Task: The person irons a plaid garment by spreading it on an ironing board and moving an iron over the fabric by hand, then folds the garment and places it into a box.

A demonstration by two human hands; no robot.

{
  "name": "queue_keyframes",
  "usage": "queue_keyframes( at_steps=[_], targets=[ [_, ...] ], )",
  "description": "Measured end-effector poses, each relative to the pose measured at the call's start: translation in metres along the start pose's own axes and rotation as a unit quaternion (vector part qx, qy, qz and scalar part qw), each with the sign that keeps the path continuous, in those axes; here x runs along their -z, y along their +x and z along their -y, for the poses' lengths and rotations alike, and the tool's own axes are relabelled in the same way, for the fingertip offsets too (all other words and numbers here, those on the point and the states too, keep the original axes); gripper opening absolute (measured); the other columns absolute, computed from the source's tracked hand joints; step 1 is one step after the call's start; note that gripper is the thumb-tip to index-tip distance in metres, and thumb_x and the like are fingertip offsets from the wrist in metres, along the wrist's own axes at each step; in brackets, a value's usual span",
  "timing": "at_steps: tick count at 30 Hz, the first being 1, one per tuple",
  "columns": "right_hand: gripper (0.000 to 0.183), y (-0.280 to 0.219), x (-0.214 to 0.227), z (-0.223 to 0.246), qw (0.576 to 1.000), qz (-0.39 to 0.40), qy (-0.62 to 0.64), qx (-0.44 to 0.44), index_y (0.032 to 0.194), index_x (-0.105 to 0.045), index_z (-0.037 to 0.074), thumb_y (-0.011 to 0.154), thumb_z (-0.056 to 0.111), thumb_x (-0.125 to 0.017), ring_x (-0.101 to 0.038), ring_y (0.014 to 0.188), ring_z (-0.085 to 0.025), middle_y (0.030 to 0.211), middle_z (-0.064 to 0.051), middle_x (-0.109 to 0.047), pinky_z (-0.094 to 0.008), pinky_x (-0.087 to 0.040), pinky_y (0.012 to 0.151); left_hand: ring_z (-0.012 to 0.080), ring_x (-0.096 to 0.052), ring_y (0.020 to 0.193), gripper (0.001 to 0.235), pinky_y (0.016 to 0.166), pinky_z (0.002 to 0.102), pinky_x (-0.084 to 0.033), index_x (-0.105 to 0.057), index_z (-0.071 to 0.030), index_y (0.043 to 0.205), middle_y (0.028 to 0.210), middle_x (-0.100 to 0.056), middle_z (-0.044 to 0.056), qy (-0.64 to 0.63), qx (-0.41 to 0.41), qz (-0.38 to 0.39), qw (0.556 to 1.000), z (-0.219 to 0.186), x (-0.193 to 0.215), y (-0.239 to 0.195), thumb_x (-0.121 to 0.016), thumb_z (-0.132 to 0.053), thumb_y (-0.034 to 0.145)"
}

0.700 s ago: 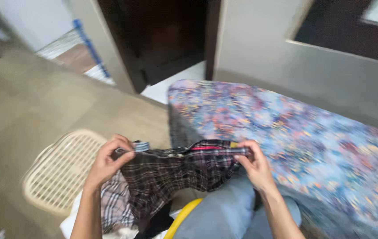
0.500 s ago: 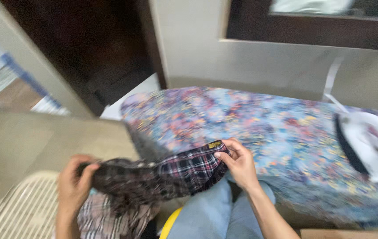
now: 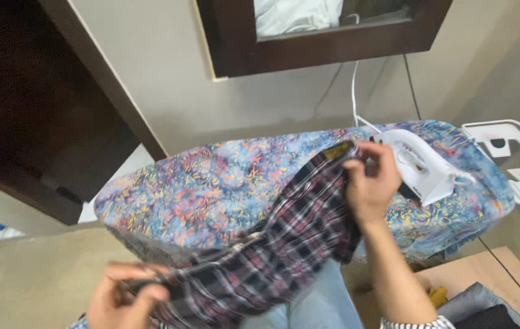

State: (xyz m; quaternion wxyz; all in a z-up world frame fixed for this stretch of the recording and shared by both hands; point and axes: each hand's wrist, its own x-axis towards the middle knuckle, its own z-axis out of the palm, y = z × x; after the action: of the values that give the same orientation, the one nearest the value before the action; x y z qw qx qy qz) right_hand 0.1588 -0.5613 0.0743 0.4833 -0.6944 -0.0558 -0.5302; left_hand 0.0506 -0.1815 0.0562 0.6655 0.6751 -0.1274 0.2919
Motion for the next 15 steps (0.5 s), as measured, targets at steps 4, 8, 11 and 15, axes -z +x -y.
queue_keyframes(
  at_steps=[4,8,11,15],
  targets=[
    [0.030,0.051,0.041,0.029,0.996,0.052,-0.071,0.009,0.106,-0.062,0.002,0.091,0.027,-0.067,-0.058,0.092,-0.018,0.100,-0.008,-0.062,-0.029,-0.045,0.085,0.0270,-0.077,0.075,0.025,0.067,0.032,-0.056,-0.053,-0.005,0.099,0.090,-0.076,0.027,-0.110,0.028,0.156,0.981,-0.009,0.005,0.010,-0.066,-0.019,0.084],
    [0.042,0.036,0.086,0.022,0.971,-0.059,-0.177,0.149,0.106,-0.066,-0.015,0.099,0.026,-0.068,-0.062,0.090,-0.033,0.101,-0.025,-0.065,-0.041,-0.047,0.086,0.0457,-0.077,0.091,0.032,0.083,0.048,-0.061,-0.052,0.002,0.107,0.100,-0.071,0.041,-0.259,0.008,0.286,0.923,0.013,0.018,0.034,-0.059,-0.029,0.103],
    [0.066,0.036,0.094,-0.007,0.956,-0.143,-0.160,0.198,0.090,-0.054,-0.016,0.102,0.048,-0.048,-0.053,0.071,-0.035,0.077,-0.025,-0.054,-0.044,-0.040,0.071,0.0188,-0.076,0.062,0.033,0.061,0.023,-0.062,-0.054,-0.006,0.093,0.075,-0.076,0.016,-0.131,0.016,0.019,0.991,-0.014,-0.068,0.018,-0.078,-0.012,0.070],
    [0.069,0.095,0.042,-0.043,0.946,-0.065,-0.160,0.274,0.083,-0.062,-0.017,0.092,0.050,-0.047,-0.058,0.068,-0.036,0.074,-0.023,-0.059,-0.046,-0.047,0.069,0.0267,-0.080,0.062,0.043,0.059,0.026,-0.064,-0.053,0.000,0.098,0.078,-0.079,0.026,-0.184,0.064,0.105,0.975,0.051,-0.061,0.013,-0.082,-0.001,0.065]
  ],
)
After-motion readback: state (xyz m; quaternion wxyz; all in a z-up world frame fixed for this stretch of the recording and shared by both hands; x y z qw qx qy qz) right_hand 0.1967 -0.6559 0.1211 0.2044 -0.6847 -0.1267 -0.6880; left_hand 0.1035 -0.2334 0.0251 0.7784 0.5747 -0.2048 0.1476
